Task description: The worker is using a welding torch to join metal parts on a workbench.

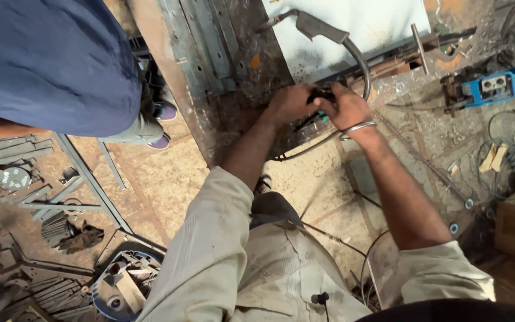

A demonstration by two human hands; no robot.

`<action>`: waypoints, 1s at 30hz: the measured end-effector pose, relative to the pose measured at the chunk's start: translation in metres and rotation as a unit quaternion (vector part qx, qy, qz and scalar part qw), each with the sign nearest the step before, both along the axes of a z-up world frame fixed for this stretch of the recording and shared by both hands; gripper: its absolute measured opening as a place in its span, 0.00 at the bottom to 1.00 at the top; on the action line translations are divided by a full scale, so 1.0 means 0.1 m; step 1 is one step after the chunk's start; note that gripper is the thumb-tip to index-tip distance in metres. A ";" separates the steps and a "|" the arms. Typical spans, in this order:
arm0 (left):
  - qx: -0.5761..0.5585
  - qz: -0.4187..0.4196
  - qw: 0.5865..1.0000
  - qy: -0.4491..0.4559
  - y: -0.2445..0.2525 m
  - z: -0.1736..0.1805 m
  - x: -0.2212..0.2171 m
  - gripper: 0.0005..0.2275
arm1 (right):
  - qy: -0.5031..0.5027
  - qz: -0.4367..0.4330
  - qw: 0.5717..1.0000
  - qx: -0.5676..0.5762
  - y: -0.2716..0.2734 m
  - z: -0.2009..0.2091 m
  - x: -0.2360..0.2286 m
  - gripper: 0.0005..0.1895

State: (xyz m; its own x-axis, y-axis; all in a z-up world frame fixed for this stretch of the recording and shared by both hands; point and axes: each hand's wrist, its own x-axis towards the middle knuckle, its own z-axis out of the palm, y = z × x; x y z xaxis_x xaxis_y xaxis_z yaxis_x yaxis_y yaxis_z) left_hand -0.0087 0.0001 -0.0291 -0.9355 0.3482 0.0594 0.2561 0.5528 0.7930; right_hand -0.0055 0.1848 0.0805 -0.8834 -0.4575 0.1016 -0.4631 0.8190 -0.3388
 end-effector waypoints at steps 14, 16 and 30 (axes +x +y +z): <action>0.002 0.061 0.986 -0.154 -0.09 0.65 0.16 0.21 | -0.097 -0.069 0.972 0.203 -0.32 -0.73 -1.95 0.35; -0.015 0.056 0.989 -0.140 -0.08 0.51 0.12 0.22 | -0.157 -0.070 0.964 0.205 -0.33 -0.96 -2.09 0.34; -0.003 -0.164 0.982 -0.094 -0.33 0.41 -0.24 0.28 | 0.002 -0.087 0.951 -0.295 0.60 0.63 0.50 0.25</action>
